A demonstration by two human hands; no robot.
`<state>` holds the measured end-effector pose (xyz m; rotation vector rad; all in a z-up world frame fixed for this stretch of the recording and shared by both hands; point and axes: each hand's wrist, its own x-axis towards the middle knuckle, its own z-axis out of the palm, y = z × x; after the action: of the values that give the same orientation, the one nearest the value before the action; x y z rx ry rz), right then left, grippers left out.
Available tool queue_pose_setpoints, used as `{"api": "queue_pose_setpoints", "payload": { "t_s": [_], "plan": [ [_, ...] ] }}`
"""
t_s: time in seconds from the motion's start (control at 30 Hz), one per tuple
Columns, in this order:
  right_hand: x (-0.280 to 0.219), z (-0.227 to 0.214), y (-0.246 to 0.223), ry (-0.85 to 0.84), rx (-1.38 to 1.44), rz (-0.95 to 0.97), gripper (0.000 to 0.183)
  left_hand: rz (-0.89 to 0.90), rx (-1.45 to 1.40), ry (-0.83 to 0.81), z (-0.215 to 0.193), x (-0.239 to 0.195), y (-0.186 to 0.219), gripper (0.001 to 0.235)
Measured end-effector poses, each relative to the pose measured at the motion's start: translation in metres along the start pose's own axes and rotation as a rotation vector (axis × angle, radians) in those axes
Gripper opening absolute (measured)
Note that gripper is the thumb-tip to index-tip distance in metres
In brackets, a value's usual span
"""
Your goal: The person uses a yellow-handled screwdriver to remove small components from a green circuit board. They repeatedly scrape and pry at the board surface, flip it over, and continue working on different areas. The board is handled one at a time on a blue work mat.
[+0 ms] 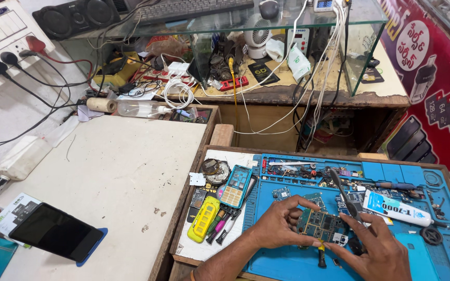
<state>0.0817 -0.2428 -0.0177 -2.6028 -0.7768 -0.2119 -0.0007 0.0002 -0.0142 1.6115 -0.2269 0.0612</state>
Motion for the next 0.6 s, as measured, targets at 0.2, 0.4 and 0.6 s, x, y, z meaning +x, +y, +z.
{"api": "queue_pose_setpoints", "payload": {
  "t_s": [0.2, 0.4, 0.6],
  "plan": [
    [-0.004, -0.016, -0.013, 0.120, 0.075, -0.051, 0.075, -0.015, -0.108, -0.032, 0.000, 0.000, 0.004, 0.066],
    [-0.003, -0.024, -0.013, 0.234, 0.107, -0.220, 0.074, -0.052, -0.115, -0.022, 0.000, 0.004, 0.004, 0.065],
    [0.001, -0.025, -0.009, 0.188, 0.117, -0.190, 0.078, -0.069, -0.094, -0.011, -0.001, 0.005, 0.005, 0.066]
  ]
}}
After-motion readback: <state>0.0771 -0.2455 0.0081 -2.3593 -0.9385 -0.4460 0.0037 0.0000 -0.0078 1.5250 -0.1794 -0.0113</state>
